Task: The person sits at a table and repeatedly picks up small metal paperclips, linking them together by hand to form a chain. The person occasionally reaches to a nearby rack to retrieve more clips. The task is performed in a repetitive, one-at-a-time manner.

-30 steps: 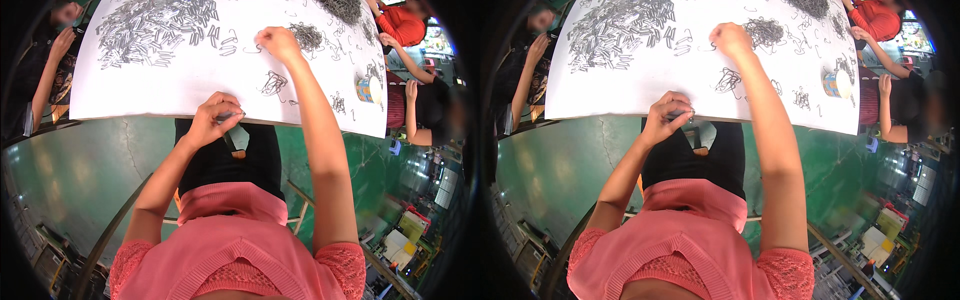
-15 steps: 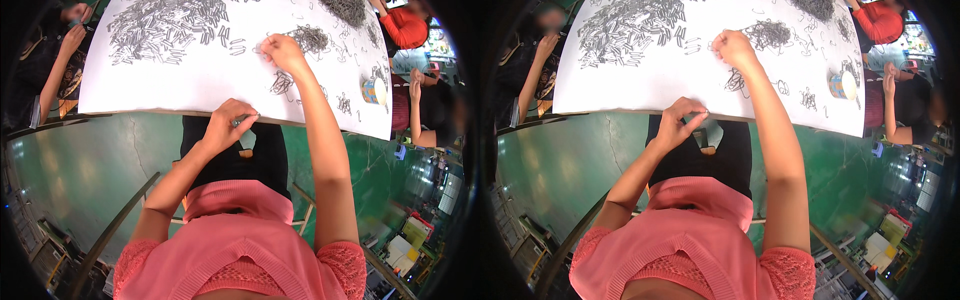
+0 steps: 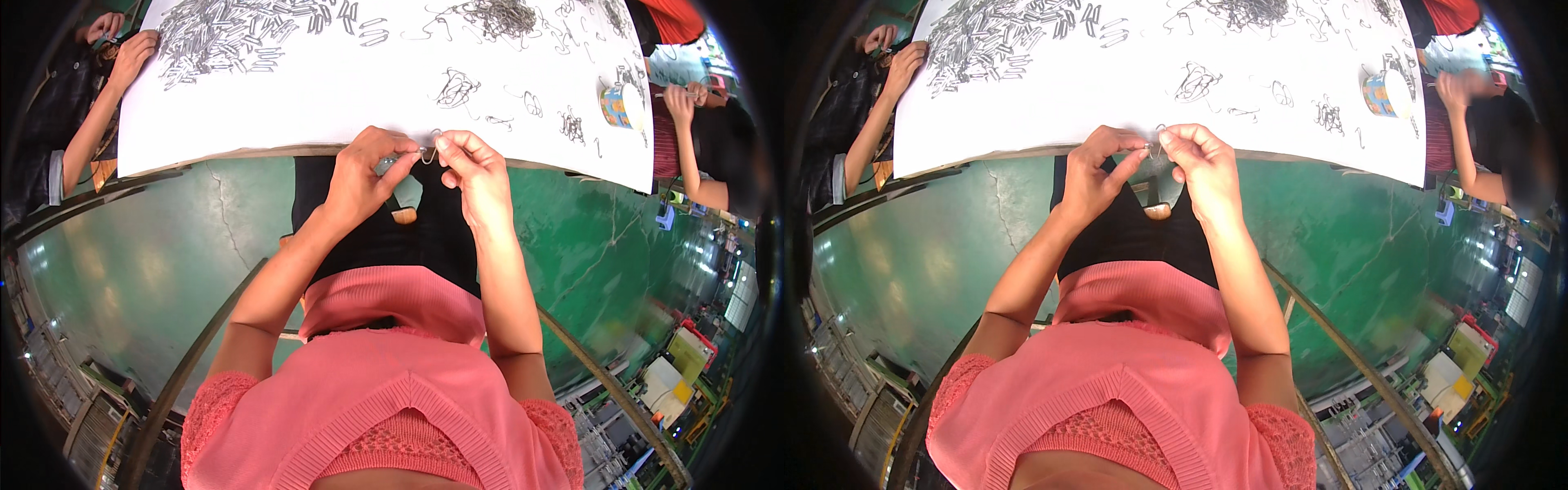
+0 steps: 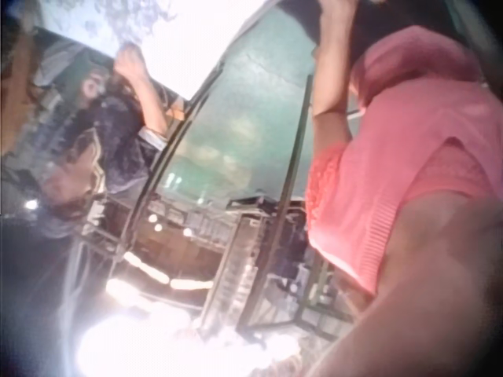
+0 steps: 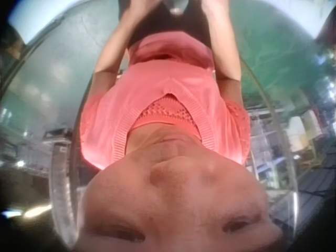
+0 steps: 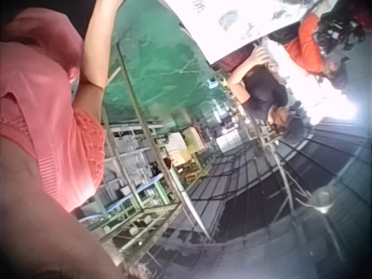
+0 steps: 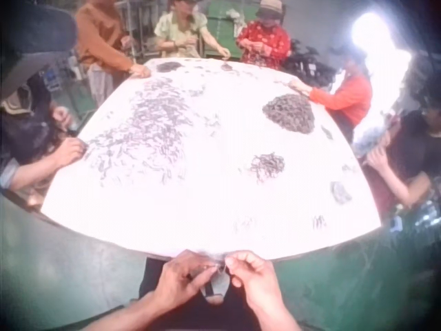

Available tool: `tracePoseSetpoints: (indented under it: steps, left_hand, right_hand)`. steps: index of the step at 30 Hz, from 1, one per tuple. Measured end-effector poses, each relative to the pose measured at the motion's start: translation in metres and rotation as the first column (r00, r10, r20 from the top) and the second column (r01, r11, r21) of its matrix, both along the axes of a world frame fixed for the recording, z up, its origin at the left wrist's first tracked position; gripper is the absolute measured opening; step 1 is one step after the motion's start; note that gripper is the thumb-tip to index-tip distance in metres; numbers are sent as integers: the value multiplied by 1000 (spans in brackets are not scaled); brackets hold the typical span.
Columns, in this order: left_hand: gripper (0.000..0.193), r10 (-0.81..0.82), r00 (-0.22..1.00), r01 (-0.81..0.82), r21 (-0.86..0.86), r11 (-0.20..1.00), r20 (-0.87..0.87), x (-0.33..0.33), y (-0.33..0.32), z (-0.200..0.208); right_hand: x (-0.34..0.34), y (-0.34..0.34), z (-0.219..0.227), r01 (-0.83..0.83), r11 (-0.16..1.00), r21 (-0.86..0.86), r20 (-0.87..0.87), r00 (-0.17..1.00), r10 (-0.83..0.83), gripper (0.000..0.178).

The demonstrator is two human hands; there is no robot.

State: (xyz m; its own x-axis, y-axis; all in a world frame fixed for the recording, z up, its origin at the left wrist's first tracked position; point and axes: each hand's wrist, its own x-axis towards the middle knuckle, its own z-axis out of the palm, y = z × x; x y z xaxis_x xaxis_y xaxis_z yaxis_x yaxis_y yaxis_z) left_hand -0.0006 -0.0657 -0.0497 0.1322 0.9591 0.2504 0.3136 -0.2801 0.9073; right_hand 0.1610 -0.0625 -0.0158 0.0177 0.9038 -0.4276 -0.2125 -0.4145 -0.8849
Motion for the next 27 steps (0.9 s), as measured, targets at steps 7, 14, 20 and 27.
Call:
tracePoseSetpoints:
  steps: [7,14,20,27]
  left_hand:
    - [13,-122,992,120,165,979,4,-4,3,0]
    - [13,340,852,-142,450,882,-398,-28,110,-26]
    - [12,258,811,-174,205,963,-525,-22,143,-24]
    - [15,-8,950,-60,-208,976,-311,-20,108,2]
  right_hand:
    - [-14,-16,-1,167,936,311,-6,985,-174,6]
    - [-14,-35,3,91,879,467,70,988,-140,4]
    - [-11,-43,4,85,906,415,-30,996,-79,8]
    - [-13,-43,-3,54,905,422,-41,998,-41,10]
